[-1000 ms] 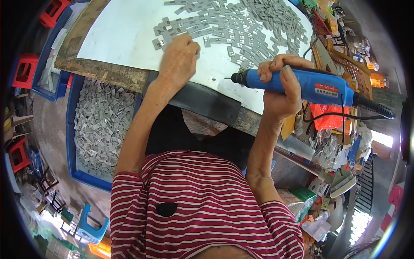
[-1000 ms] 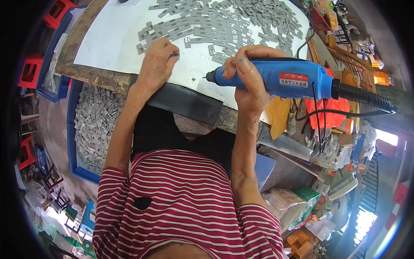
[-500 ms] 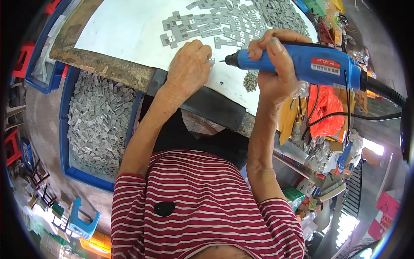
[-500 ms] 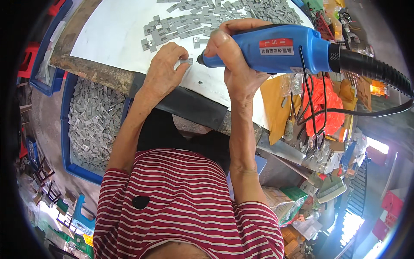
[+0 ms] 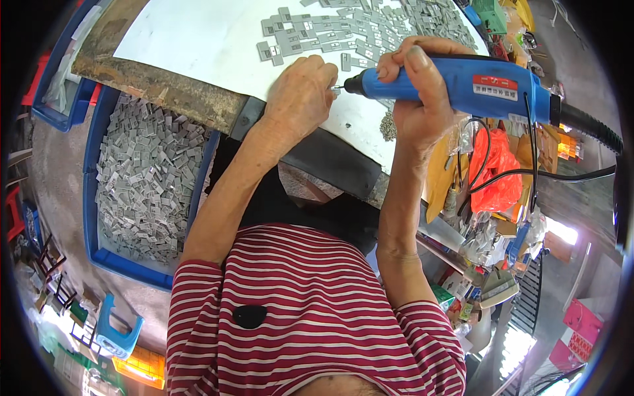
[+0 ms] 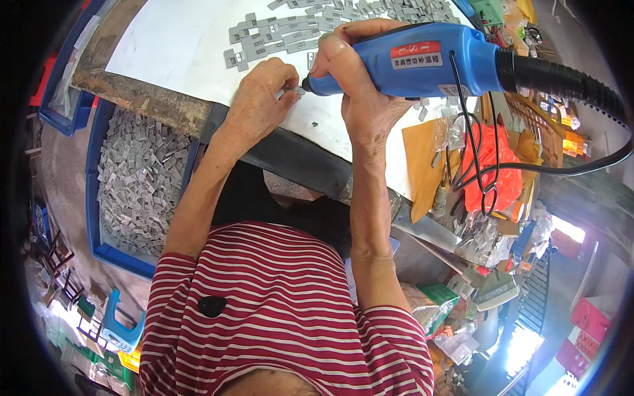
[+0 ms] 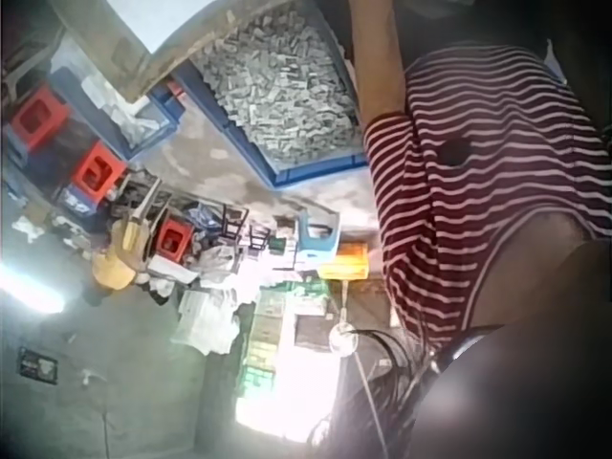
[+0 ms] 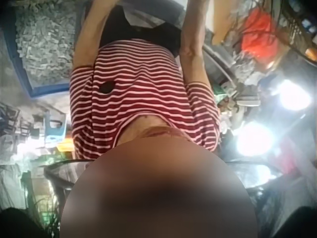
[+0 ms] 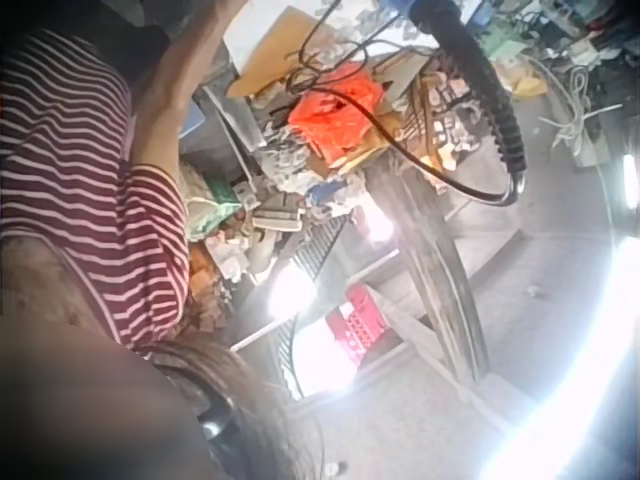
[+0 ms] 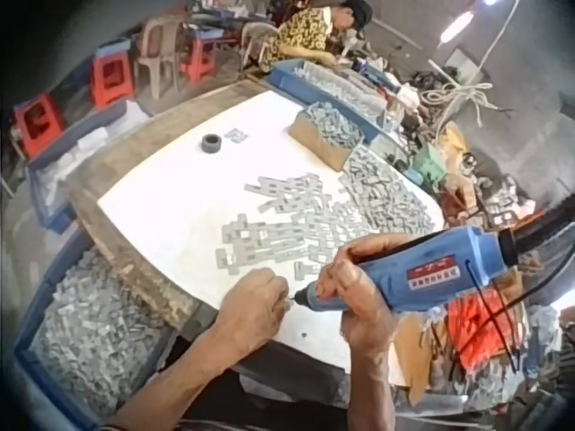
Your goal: The person is using an electric screwdriver to fasten tiny screws into small metal components at a workbench.
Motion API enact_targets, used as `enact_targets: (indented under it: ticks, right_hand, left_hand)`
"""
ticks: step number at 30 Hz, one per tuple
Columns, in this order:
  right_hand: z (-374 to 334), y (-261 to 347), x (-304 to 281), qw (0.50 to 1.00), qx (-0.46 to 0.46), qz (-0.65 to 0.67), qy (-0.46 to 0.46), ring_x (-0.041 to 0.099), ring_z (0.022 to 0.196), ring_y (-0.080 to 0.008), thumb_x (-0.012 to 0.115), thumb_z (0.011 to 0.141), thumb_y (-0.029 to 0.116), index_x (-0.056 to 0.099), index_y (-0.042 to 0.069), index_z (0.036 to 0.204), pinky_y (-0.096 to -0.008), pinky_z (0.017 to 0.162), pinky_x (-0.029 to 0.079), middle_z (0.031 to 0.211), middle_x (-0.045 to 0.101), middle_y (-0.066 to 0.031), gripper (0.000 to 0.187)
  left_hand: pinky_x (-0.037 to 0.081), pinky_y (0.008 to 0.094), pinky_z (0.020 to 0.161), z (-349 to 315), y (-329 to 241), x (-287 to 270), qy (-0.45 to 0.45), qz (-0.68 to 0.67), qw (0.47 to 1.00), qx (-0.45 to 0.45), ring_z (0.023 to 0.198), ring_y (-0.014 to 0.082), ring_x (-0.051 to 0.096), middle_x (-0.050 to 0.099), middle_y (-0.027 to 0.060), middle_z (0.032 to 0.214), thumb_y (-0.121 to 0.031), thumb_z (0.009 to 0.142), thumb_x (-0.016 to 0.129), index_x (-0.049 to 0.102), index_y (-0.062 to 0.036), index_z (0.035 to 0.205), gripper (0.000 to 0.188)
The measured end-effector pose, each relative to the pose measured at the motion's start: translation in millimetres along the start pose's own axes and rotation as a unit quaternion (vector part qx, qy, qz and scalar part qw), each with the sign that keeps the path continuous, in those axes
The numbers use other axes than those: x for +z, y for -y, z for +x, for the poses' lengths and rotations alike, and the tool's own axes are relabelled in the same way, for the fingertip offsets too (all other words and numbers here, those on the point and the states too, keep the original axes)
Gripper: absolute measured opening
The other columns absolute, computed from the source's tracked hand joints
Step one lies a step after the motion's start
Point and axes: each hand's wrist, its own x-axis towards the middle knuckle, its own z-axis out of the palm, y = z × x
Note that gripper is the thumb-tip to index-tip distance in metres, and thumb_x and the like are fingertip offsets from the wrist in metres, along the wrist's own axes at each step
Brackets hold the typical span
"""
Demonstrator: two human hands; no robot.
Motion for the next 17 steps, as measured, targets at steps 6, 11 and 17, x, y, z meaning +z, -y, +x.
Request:
enact_targets:
  ticks: [6,11,17]
  right_hand:
    - [0.4,-0.8,1.1,1.000,0.009,-0.011,-0.002,0.057,0.052,-0.0167,0.063,0.072,-0.001,0.052,-0.004,0.085,-0.0280,0.051,0.048,0.066,0.057,-0.0108,0.018]
    - [1.0,-3.6,1.3,1.000,0.006,0.003,0.001,0.057,0.051,-0.0166,0.063,0.072,-0.001,0.053,-0.004,0.086,-0.0282,0.051,0.048,0.065,0.057,-0.0108,0.018]
    - [0.9,-4.0,-1.8,0.998,0.005,-0.058,0.010,0.060,0.054,-0.0186,0.063,0.072,-0.001,0.053,-0.004,0.088,-0.0289,0.054,0.050,0.066,0.058,-0.0115,0.018]
  left_hand:
    - [0.046,0.0353,0.072,-0.7,1.6,1.9,-0.003,0.004,1.000,0.005,0.081,0.0265,0.054,0.053,0.0101,0.079,-0.003,0.066,0.067,0.057,-0.0027,0.077,0.015]
    - [0.046,0.0354,0.071,-0.8,1.2,1.8,-0.009,0.008,1.000,0.010,0.080,0.0264,0.054,0.053,0.0100,0.079,-0.002,0.065,0.066,0.057,-0.0026,0.077,0.015]
    - [0.044,0.0365,0.066,-1.4,4.1,5.4,-0.031,-0.016,0.999,0.022,0.074,0.0278,0.053,0.051,0.0111,0.075,0.000,0.066,0.066,0.051,-0.0020,0.077,0.019]
